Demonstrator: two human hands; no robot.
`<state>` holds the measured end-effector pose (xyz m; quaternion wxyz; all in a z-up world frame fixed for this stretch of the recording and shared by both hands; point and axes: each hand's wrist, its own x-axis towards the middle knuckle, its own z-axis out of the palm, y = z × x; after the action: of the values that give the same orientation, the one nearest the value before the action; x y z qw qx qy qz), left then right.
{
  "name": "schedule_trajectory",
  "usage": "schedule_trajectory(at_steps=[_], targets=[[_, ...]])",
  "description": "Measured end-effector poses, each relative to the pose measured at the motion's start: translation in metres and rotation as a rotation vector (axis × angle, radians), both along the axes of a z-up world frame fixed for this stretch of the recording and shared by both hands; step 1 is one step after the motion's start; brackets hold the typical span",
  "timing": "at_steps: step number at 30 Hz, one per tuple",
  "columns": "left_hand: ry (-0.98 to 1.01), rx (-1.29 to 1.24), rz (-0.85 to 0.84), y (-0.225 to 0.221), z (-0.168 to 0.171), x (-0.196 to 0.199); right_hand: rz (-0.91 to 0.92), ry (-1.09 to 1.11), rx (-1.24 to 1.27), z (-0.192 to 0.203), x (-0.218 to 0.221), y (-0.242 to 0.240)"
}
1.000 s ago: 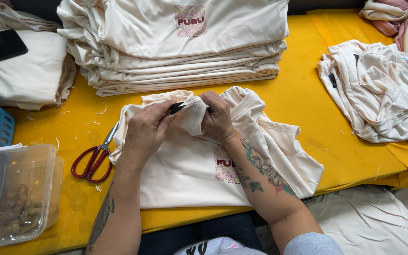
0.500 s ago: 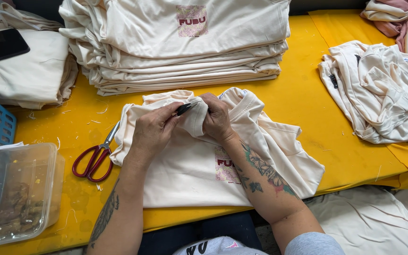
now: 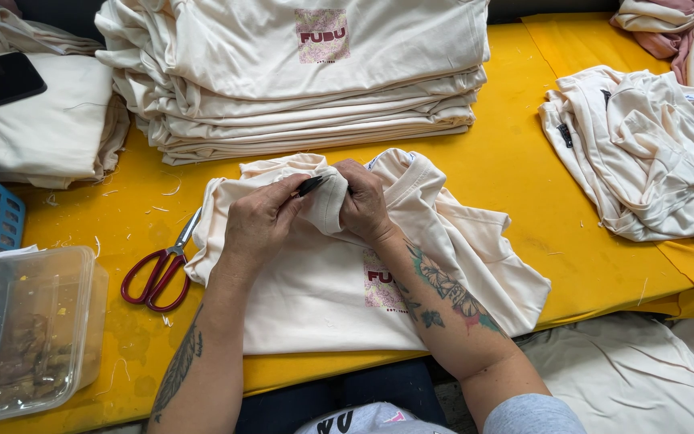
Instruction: The person is inspecting t-shirts and using scissors to trim loose threads before folding them.
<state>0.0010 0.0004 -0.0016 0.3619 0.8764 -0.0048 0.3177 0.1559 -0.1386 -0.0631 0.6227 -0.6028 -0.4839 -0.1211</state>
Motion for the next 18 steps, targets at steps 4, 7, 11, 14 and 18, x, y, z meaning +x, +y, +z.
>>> schedule_trajectory(at_steps=[4, 7, 11, 14, 18], targets=[[-0.002, -0.018, 0.003, -0.002, 0.005, 0.000, 0.000, -0.004, 0.001, 0.003, -0.003, 0.001], [-0.013, -0.059, 0.003, -0.004, 0.009, -0.003, 0.001, 0.003, -0.004, 0.003, -0.005, 0.000], [-0.063, -0.105, 0.039, -0.002, 0.014, -0.003, -0.020, -0.007, -0.018, 0.003, -0.002, 0.001], [-0.107, 0.058, 0.163, 0.022, 0.002, -0.005, -0.082, -0.153, -0.245, 0.004, 0.016, -0.007], [-0.069, 0.094, 0.469, 0.079, -0.039, -0.011, -0.177, -0.392, -0.430, 0.067, 0.011, -0.067]])
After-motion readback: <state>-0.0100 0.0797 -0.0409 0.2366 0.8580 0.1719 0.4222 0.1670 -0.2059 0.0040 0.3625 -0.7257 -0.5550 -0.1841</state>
